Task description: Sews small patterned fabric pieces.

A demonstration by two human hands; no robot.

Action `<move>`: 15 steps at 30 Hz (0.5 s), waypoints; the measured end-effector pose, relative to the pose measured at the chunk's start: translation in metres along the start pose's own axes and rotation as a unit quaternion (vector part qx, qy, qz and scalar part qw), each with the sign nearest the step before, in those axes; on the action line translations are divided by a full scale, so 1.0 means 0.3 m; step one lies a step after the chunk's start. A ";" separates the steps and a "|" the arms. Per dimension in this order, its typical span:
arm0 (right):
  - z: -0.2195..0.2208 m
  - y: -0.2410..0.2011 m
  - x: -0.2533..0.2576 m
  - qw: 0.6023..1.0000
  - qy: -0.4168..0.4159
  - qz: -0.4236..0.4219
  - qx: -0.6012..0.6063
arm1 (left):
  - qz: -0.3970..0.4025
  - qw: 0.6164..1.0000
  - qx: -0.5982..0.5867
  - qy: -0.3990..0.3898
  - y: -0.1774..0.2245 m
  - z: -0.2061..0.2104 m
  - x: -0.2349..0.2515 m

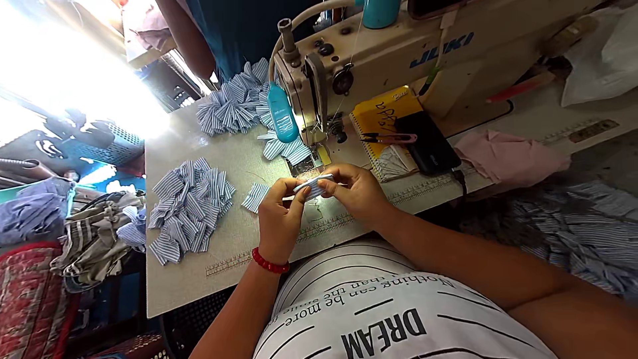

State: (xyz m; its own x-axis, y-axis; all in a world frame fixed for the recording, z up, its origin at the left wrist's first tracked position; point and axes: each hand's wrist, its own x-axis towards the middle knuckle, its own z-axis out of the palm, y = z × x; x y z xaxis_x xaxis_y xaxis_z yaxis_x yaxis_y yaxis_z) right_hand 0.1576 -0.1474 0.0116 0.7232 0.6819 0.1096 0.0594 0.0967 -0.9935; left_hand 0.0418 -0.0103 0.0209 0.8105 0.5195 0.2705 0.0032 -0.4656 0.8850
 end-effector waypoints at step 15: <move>-0.014 0.031 -0.028 0.964 -0.019 0.039 0.262 | 0.039 0.994 -0.094 0.027 0.025 0.029 -0.005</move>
State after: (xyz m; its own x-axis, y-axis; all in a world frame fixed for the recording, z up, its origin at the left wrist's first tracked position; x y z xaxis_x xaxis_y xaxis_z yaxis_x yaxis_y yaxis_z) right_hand 0.1551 -0.1553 0.0013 0.6846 0.7274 0.0466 -0.3575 0.3909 -0.8482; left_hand 0.0459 -0.0208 0.0239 0.7717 0.5262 0.3570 -0.1722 -0.3676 0.9139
